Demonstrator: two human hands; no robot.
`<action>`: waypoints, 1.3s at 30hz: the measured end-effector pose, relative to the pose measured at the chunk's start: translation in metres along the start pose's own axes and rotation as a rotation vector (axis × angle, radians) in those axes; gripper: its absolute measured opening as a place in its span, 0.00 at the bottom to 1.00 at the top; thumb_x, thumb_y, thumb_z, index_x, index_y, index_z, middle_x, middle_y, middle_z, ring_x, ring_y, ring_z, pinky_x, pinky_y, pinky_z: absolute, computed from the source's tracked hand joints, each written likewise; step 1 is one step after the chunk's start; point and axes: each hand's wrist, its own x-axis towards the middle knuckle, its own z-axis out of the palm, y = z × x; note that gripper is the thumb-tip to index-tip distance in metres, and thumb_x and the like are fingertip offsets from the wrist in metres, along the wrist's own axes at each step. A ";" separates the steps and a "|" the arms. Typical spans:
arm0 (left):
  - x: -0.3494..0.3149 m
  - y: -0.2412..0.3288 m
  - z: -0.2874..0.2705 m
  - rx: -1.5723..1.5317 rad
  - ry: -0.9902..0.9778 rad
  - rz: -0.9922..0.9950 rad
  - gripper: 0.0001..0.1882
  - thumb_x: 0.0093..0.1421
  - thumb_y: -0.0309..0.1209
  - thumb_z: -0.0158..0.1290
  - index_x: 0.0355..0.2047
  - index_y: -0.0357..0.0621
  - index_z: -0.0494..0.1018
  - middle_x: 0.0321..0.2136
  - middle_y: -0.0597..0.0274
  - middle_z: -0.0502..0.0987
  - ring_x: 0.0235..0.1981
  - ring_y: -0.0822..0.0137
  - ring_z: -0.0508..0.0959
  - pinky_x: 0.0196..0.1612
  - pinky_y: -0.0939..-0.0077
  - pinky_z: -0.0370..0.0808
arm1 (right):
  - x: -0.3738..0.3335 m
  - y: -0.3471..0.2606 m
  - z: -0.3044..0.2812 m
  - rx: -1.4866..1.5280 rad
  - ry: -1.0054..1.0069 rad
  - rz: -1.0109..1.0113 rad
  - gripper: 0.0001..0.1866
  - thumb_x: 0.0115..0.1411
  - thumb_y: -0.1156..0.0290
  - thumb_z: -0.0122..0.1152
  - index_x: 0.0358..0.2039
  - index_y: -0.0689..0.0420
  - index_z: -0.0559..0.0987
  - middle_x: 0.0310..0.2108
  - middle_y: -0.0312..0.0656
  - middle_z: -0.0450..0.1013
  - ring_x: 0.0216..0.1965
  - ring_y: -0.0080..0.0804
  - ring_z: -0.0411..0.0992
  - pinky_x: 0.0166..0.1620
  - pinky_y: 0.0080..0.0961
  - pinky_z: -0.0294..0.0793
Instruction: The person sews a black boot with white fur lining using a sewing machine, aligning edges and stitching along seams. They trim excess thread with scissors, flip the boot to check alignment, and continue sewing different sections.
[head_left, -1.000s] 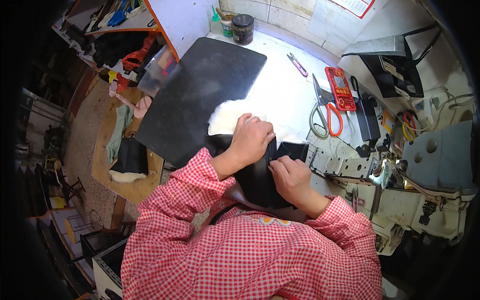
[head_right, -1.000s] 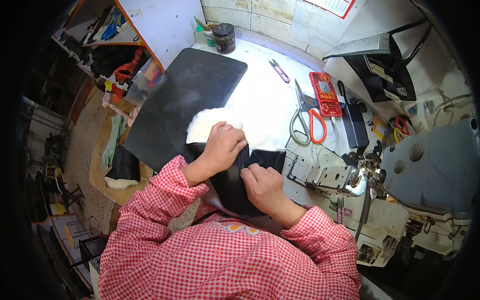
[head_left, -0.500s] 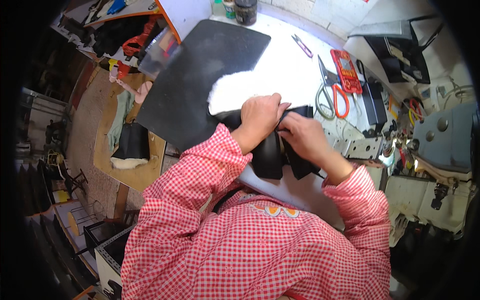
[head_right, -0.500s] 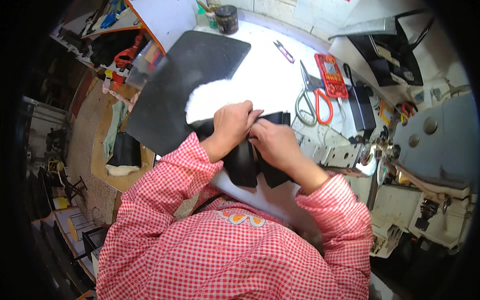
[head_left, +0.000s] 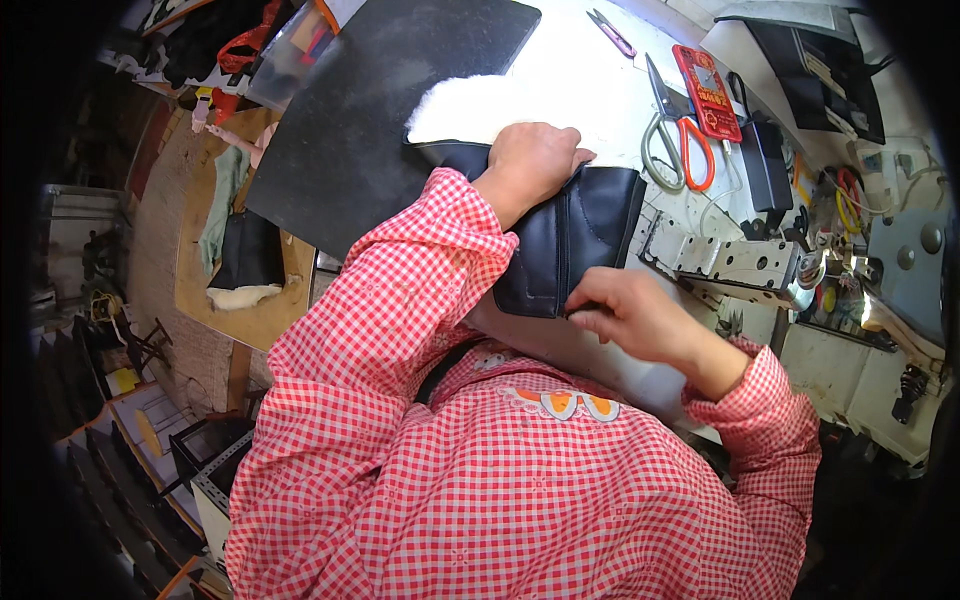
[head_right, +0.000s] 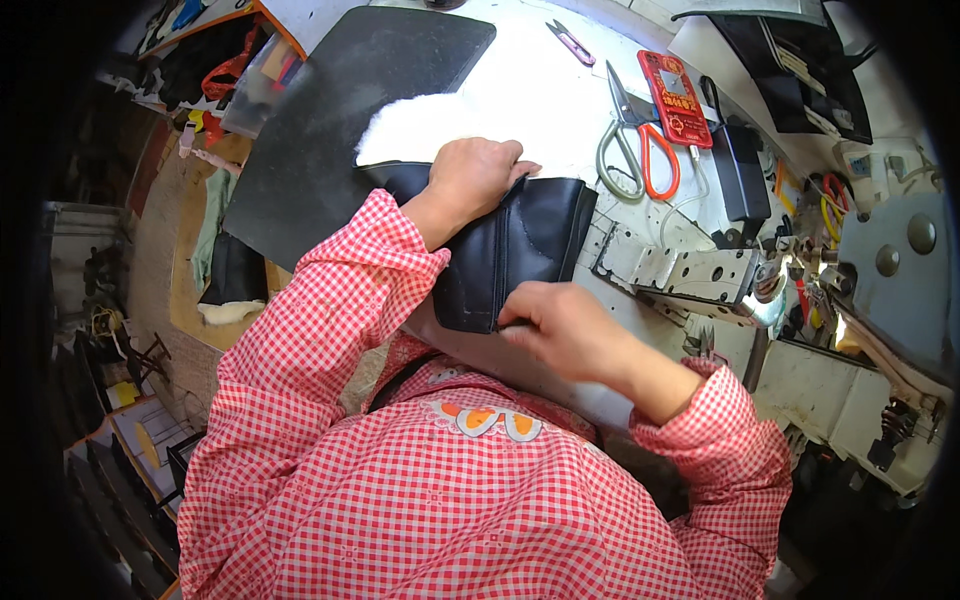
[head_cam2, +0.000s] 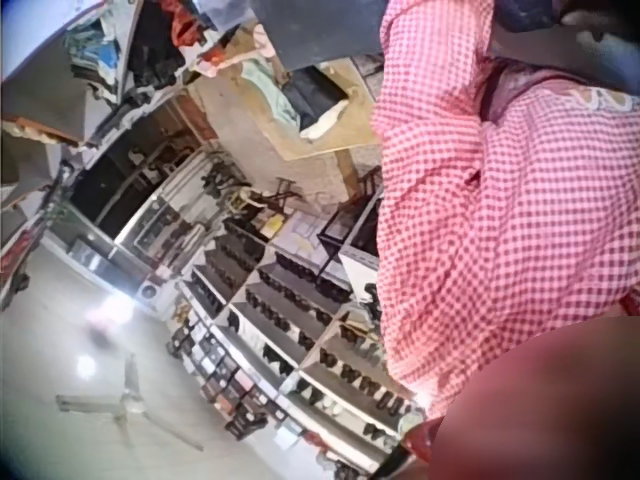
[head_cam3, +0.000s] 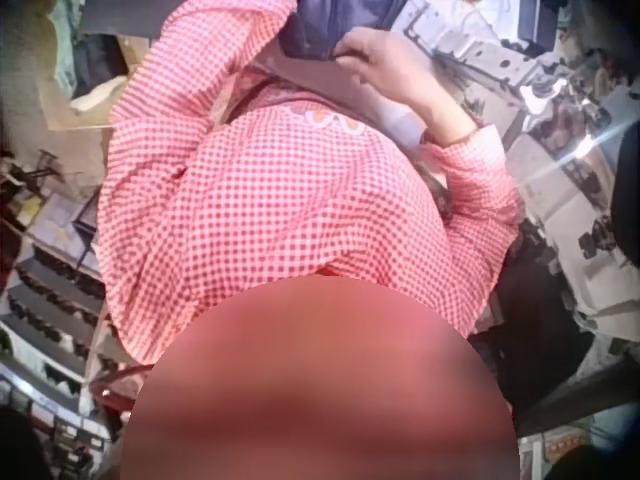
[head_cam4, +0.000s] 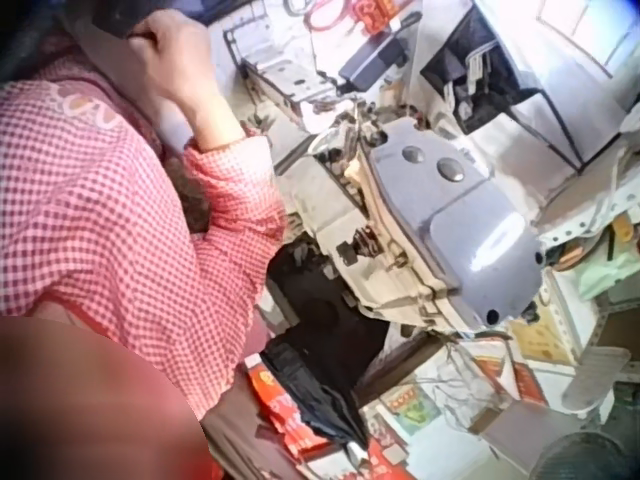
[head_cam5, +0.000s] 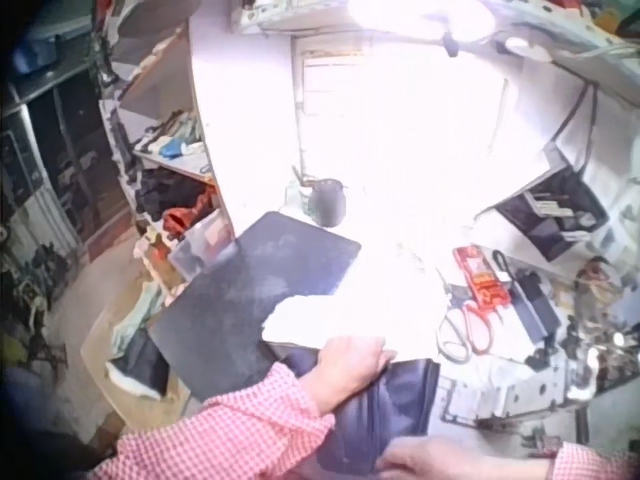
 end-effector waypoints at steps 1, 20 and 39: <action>-0.001 0.000 0.000 -0.024 0.023 0.004 0.19 0.61 0.49 0.53 0.28 0.46 0.79 0.22 0.51 0.79 0.27 0.51 0.81 0.31 0.58 0.76 | 0.006 0.004 -0.002 0.138 -0.060 0.128 0.06 0.58 0.73 0.62 0.34 0.61 0.79 0.26 0.41 0.76 0.23 0.31 0.75 0.27 0.29 0.74; -0.010 0.002 -0.011 -0.016 0.003 0.014 0.14 0.65 0.42 0.49 0.29 0.46 0.75 0.24 0.51 0.78 0.30 0.48 0.79 0.33 0.56 0.73 | 0.024 0.024 0.033 -0.455 0.054 0.031 0.08 0.52 0.66 0.63 0.30 0.56 0.80 0.26 0.48 0.77 0.32 0.50 0.77 0.35 0.45 0.75; -0.004 0.002 -0.008 0.044 -0.070 -0.008 0.12 0.64 0.41 0.52 0.33 0.47 0.78 0.26 0.53 0.81 0.30 0.52 0.81 0.35 0.60 0.76 | -0.011 0.047 0.092 -0.721 0.727 -0.489 0.07 0.48 0.74 0.64 0.30 0.57 0.78 0.19 0.34 0.65 0.18 0.27 0.66 0.23 0.26 0.60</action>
